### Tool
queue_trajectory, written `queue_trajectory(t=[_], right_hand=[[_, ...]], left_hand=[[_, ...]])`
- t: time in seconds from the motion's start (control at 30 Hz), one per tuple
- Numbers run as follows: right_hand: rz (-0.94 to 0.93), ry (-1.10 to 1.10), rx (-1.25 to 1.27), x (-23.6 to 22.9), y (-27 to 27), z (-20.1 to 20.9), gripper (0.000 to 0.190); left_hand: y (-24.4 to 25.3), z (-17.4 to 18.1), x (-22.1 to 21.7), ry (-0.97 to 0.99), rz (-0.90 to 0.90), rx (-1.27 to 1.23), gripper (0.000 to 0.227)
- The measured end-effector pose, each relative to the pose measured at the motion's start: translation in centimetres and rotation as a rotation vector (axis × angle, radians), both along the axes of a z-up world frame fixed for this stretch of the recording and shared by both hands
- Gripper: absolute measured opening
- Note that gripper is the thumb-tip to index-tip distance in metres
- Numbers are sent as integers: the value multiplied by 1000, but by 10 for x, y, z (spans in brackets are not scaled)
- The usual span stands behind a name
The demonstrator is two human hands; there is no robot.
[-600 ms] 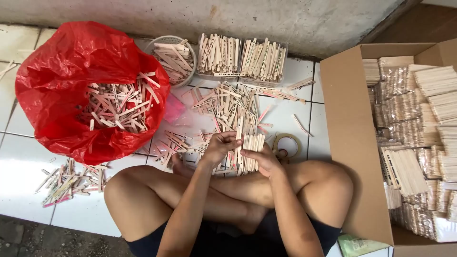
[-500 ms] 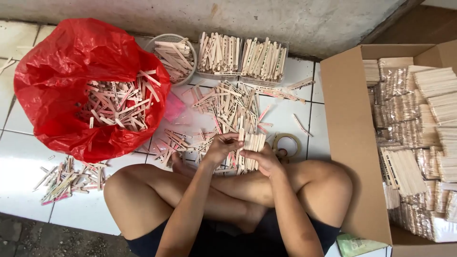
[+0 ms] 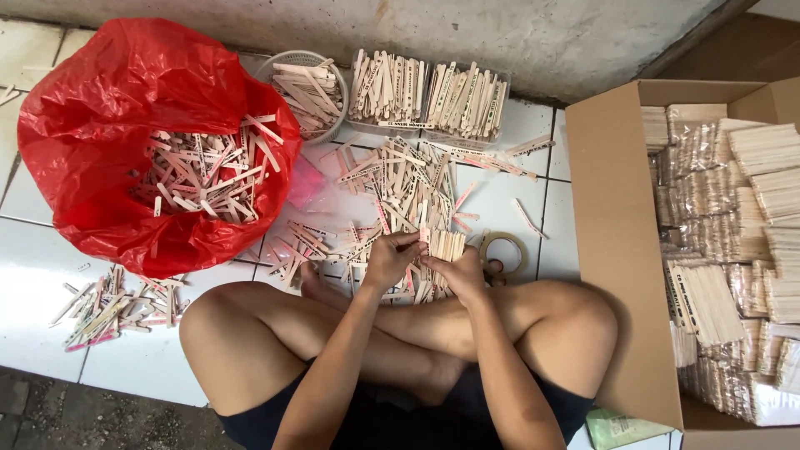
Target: The person sits on the floor and bundles small wooden sticks together. They place the sticks into a clear plastic sleeve and secure the bundle with a rubber band. The person repeats this process, handling loose sticks from a red bag and placing finished bundles into a cardboard box.
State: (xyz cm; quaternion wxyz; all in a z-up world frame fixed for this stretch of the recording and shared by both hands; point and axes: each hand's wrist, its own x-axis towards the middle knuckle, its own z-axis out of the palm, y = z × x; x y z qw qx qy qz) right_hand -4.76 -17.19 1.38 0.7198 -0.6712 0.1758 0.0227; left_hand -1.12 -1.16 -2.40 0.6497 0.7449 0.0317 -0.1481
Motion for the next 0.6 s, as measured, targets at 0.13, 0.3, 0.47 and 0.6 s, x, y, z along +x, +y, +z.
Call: queue_trajectory(t=[0.13,0.3,0.47,0.6], right_hand=[[11,21,-41,0,5,0,44],[-12,48,78,-3,8,-8,54],[10,68,20,-4,3,-6,50],[-34,85,13,-1,7,14,44]], left_hand=[[0,7,-3,41,26,22,28],[1,29,-6,137,1,-233,26],[2,46,-4,124,-15,-161,20],[0,49,-2,26,82,-114,15]])
